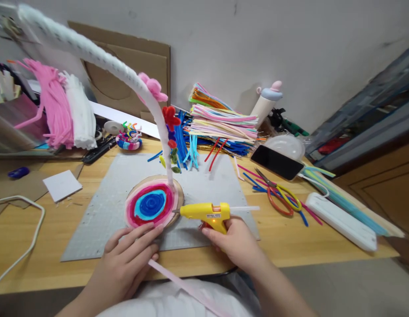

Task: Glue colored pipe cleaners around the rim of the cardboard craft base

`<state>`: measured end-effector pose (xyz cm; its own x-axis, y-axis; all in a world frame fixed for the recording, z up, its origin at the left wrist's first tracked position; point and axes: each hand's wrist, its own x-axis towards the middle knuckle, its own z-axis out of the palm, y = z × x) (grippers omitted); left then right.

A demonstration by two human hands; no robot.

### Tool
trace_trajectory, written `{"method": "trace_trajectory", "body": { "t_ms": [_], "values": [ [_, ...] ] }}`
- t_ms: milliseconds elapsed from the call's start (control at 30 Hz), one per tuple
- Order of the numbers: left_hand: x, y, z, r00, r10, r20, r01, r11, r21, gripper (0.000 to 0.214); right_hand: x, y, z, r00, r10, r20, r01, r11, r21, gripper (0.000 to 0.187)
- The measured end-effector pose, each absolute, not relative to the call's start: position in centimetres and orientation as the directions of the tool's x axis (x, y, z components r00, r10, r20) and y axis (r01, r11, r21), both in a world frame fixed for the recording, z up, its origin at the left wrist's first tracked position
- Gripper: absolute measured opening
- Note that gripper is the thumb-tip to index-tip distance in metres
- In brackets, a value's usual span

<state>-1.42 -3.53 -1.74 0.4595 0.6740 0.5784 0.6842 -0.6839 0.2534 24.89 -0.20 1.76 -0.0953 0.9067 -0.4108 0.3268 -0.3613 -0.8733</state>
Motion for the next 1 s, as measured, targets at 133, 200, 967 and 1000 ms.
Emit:
{"method": "trace_trajectory", "body": {
  "t_ms": [133,200,967,1000],
  "values": [
    [-1.3,-3.1,-0.9,0.479,0.66,0.579,0.69,-0.691,0.216,0.021,24.4,-0.8,1.2,-0.093,0.909,-0.406,0.404,-0.338,-0.85,0.026],
    [-1.3,-2.9,-0.8,0.503,0.644,0.577,0.677,-0.708,0.2,0.02,24.5,-1.0,1.1,-0.082,0.914,-0.398,0.449,-0.322,-0.833,0.031],
    [-2.1,-3.3,-1.3,0.53,0.632,0.566,0.65,-0.731,0.208,0.015,23.2,-2.8,1.5,-0.261,0.908,-0.328,0.478,-0.174,-0.861,0.046],
    [-2.1,-3.3,-1.2,0.527,0.63,0.57,0.649,-0.732,0.21,0.015,23.1,-2.7,1.4,-0.268,0.906,-0.329,0.473,-0.174,-0.864,0.046]
  ]
}}
